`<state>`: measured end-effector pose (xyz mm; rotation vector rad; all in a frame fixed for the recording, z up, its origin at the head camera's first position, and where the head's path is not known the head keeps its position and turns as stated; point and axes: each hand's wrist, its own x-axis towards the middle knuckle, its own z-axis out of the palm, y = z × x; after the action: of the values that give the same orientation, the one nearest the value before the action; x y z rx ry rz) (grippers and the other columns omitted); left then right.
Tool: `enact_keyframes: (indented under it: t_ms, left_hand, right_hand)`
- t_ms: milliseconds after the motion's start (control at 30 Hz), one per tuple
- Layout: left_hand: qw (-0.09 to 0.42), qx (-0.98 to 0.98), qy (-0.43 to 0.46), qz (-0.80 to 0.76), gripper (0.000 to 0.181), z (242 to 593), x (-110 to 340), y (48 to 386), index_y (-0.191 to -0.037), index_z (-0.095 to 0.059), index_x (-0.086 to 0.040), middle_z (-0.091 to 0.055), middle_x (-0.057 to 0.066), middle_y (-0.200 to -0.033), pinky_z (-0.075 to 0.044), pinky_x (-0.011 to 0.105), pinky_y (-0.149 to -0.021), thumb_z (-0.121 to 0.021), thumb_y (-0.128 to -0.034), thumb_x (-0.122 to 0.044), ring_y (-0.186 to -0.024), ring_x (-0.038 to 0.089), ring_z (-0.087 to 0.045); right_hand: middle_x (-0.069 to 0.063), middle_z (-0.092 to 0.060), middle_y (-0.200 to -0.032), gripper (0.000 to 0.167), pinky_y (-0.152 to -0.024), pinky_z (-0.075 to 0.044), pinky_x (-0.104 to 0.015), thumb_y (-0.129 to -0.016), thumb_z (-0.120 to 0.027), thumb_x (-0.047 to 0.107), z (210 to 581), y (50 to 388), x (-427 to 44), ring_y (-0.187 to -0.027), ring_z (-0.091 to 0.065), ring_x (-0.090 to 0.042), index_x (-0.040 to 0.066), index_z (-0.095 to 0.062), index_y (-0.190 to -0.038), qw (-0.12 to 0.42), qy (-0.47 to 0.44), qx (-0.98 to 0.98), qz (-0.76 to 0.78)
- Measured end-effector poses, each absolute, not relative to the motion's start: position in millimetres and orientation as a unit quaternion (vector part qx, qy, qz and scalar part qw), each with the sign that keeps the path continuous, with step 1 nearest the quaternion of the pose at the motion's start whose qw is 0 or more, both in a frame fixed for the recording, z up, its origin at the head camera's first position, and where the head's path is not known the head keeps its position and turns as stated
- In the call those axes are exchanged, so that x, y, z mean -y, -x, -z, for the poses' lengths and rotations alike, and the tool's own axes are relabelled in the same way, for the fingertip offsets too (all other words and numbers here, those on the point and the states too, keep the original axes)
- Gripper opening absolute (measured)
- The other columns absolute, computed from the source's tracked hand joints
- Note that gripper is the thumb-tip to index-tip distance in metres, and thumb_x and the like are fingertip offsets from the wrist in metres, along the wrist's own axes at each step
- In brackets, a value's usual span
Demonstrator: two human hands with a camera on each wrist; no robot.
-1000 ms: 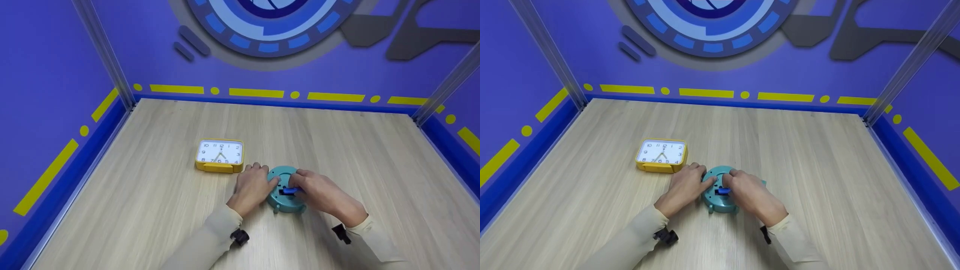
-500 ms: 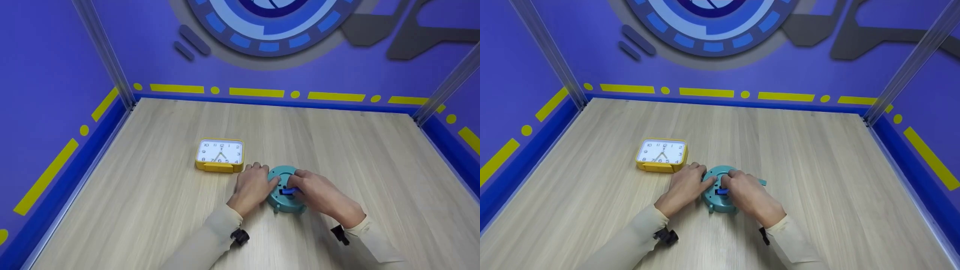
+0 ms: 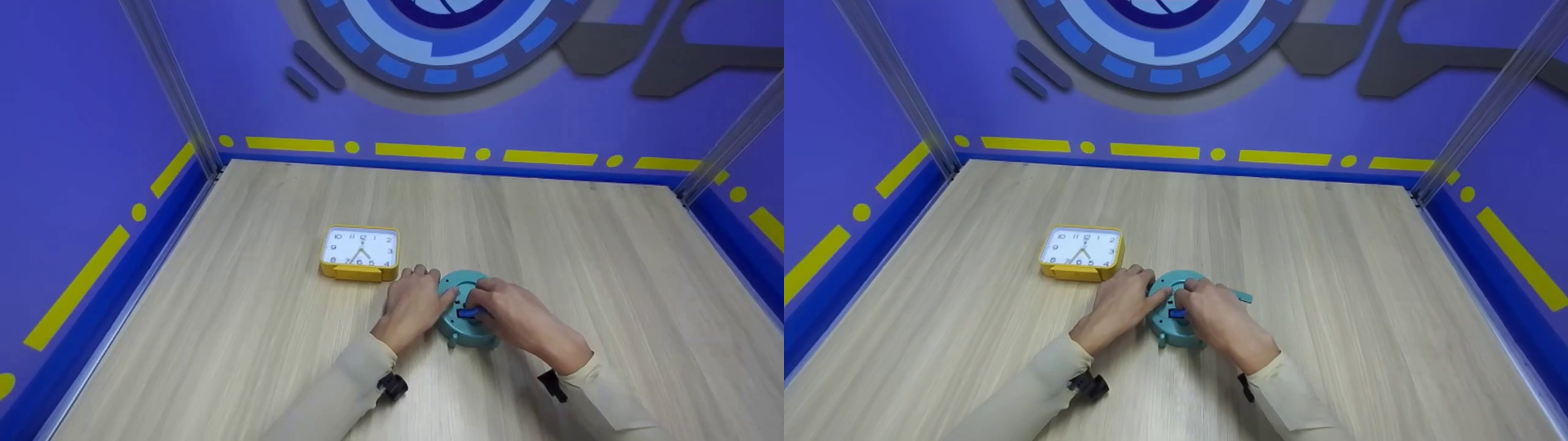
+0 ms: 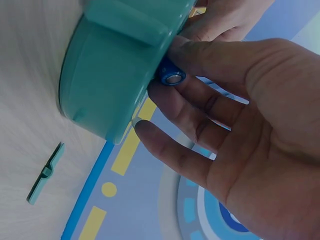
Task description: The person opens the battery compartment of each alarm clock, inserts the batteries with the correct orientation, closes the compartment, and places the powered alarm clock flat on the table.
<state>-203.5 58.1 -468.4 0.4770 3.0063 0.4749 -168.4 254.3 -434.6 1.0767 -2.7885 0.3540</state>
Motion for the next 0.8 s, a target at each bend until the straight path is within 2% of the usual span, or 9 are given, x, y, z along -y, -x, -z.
enact_keyframes:
  t_ms: [333,600,800]
  left_hand:
    - [0.029,-0.974,-0.155,-0.161,0.054,469.1,-58.6,204.5,-0.134,-0.07,-0.008,-0.067,0.01,-0.119,-0.053,0.039,-0.086,-0.055,-0.1082,-0.053,-0.101,0.025,-0.06]
    - [0.027,-0.974,-0.157,-0.163,0.053,468.4,-58.2,204.0,-0.131,-0.072,-0.008,-0.067,0.01,-0.116,-0.053,0.039,-0.083,-0.056,-0.108,-0.053,-0.098,0.024,-0.059]
    - [0.028,-0.973,-0.158,-0.164,0.053,468.5,-57.3,203.9,-0.131,-0.071,-0.008,-0.067,0.01,-0.115,-0.053,0.038,-0.082,-0.055,-0.1084,-0.052,-0.096,0.024,-0.058]
  right_hand:
    - [-0.003,-0.069,-0.086,0.019,-0.066,-0.053,-0.033,-0.083,-0.085,-0.009,439.6,166.6,-249.8,-0.075,-0.053,-0.019,0.006,-0.076,-0.089,0.104,-0.361,0.921,-0.103]
    - [-0.008,-0.068,-0.088,0.018,-0.07,-0.06,-0.036,-0.083,-0.083,-0.012,438.1,163.7,-247.4,-0.078,-0.061,-0.02,0.001,-0.076,-0.092,0.098,-0.357,0.923,-0.099]
    - [-0.009,-0.065,-0.086,0.018,-0.067,-0.059,-0.033,-0.084,-0.082,-0.014,438.2,162.7,-245.7,-0.076,-0.06,-0.018,0.0,-0.073,-0.092,0.102,-0.362,0.923,-0.081]
